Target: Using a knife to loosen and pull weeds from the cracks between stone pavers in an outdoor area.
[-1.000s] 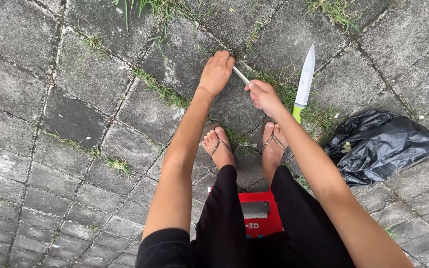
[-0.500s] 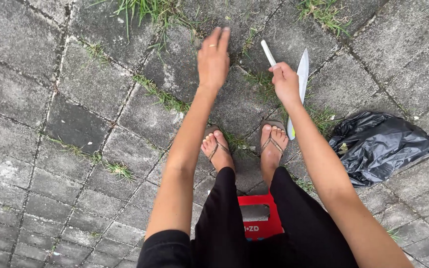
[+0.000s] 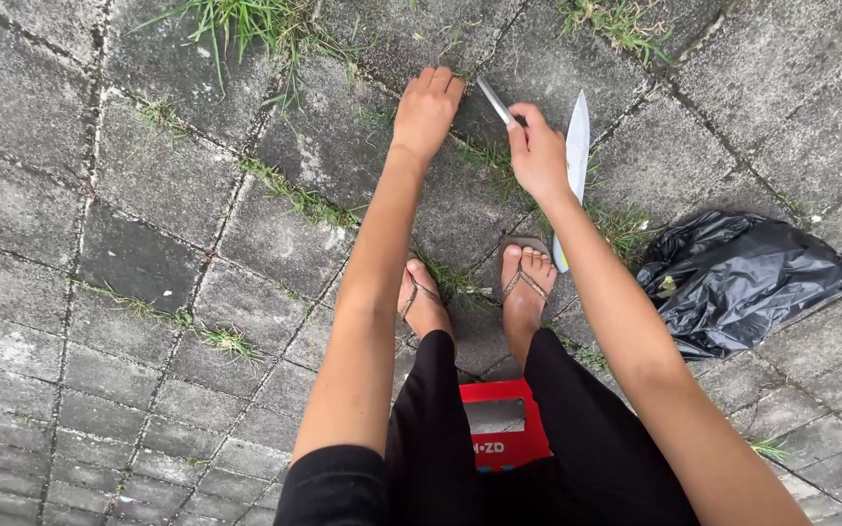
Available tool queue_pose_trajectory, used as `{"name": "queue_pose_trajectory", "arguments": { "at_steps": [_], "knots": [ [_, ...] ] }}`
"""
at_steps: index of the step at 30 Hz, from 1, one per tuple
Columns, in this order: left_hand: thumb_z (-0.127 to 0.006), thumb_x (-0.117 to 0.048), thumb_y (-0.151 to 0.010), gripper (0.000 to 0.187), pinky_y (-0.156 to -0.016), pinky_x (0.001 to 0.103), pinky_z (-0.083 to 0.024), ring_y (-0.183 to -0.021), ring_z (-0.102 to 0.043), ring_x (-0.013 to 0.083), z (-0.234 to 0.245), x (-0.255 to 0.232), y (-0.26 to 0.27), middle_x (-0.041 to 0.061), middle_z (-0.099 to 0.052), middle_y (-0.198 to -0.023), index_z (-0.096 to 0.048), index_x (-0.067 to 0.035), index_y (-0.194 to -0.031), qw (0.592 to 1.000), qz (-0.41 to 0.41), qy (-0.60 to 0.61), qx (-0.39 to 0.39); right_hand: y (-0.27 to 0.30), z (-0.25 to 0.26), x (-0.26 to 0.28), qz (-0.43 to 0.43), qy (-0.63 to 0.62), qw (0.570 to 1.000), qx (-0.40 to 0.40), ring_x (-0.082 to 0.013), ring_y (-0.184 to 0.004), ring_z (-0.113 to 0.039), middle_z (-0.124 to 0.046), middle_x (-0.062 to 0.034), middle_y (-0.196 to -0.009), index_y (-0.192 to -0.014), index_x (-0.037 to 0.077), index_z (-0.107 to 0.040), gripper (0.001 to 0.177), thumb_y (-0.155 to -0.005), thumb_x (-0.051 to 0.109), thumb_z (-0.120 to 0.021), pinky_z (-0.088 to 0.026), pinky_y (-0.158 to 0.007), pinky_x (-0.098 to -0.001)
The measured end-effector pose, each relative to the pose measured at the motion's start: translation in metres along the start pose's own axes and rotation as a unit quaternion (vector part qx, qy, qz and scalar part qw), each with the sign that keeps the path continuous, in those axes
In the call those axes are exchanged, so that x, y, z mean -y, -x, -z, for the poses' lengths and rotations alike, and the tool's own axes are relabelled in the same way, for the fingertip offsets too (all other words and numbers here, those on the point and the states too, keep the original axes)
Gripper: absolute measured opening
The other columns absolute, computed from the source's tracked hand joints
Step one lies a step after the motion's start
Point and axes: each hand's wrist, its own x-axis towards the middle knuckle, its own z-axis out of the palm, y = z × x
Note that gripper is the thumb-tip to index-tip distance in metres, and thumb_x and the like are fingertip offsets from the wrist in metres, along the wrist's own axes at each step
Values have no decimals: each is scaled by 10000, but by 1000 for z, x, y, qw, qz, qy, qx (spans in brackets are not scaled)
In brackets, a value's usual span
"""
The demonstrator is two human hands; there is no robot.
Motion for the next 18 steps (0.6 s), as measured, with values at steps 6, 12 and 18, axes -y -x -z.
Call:
{"name": "queue_pose_trajectory", "arguments": {
  "at_steps": [6, 12, 18],
  "knots": [
    [-662, -43, -910, 246, -904, 459, -602, -1099, -631, 289, 15, -8, -15, 160, -644, -1223, -651, -57, -1155, 994, 34, -30, 97, -7, -10, 20, -23, 63, 998, 15, -115, -453, -469, -532, 62, -586, -1275, 157, -589, 235, -1086, 135, -451, -533, -696, -348],
    [-596, 9, -866, 179, -823, 428, -548, -987, -633, 307, 16, -11, -17, 162, -675, -1079, -637, -43, -1033, 993, 73, 11, 88, -12, -23, -15, 14, 5, 1000, 17, -231, -563, -572, -663, -44, -713, -1290, 128, -622, 311, -1058, 225, -439, -455, -636, -410],
    [-535, -68, -960, 139, -770, 424, -534, -922, -629, 287, 25, -13, -22, 139, -687, -1038, -666, -53, -1004, 987, 103, 66, 102, -10, -43, -21, 9, 28, 999, -24, -271, -573, -601, -667, -26, -677, -1158, 157, -682, 256, -1028, 209, -468, -478, -829, -428]
  ]
}}
